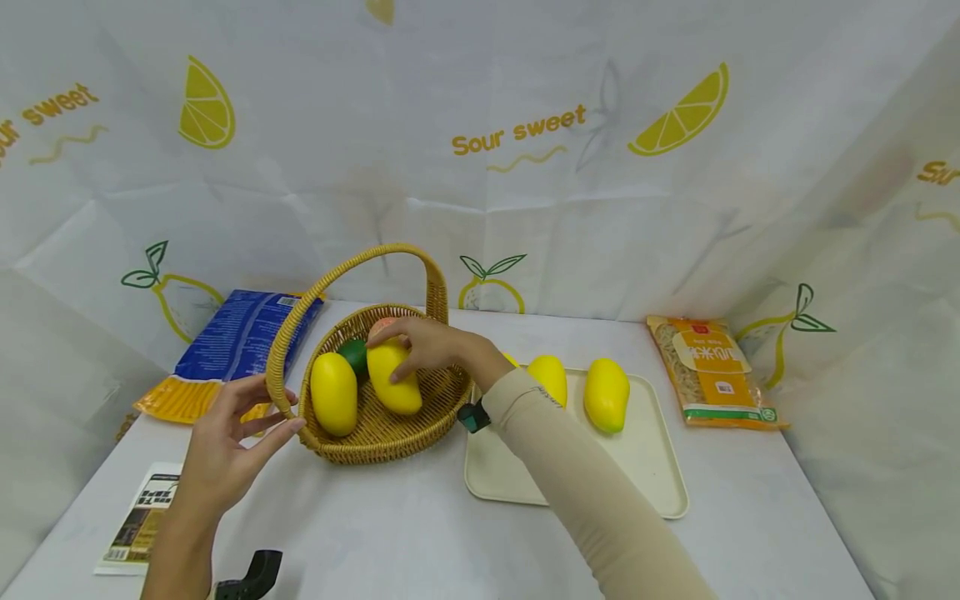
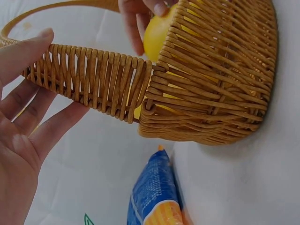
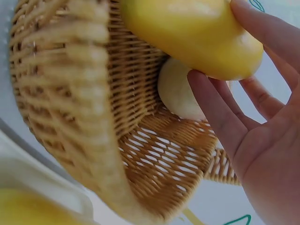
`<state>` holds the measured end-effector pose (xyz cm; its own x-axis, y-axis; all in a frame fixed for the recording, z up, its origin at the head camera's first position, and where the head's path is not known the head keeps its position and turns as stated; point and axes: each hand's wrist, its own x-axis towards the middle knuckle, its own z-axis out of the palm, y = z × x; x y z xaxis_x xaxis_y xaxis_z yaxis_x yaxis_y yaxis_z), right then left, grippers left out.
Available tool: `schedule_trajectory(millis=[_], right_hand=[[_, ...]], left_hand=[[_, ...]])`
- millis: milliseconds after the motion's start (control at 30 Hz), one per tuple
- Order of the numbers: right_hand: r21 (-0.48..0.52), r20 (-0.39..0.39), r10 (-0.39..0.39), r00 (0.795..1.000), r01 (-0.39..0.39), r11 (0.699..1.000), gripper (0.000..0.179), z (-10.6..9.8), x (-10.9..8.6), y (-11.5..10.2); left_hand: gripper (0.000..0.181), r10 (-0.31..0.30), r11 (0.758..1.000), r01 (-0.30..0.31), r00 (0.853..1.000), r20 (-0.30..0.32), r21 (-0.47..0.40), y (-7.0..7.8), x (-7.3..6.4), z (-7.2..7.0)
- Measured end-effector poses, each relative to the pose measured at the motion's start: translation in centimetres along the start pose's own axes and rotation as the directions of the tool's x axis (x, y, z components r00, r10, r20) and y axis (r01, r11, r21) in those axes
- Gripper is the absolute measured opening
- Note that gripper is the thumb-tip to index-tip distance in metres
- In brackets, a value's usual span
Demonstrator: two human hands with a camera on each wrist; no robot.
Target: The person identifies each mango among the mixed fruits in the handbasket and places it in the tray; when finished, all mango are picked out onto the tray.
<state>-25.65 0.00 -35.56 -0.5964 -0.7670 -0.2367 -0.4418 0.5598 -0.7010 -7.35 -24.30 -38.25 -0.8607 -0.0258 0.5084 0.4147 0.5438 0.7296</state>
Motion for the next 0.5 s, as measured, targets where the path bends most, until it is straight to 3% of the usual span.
schedule_trajectory(millis=[200, 500], right_hand=[[0.064, 0.006, -0.005, 1.0, 0.004, 0.998, 0.063, -1.4, -1.3, 0.1], [0.049, -0.011, -0.054, 0.998, 0.054, 0.997, 0.063, -4.3, -4.5, 0.4]], left_hand=[[0.066, 0.011, 1.0, -0.011, 1.0, -0.005, -0.006, -0.1, 0.0, 0.0], [0.065, -0.003, 1.0, 0.003, 1.0, -0.002, -0.001, -0.1, -0.1, -0.1]])
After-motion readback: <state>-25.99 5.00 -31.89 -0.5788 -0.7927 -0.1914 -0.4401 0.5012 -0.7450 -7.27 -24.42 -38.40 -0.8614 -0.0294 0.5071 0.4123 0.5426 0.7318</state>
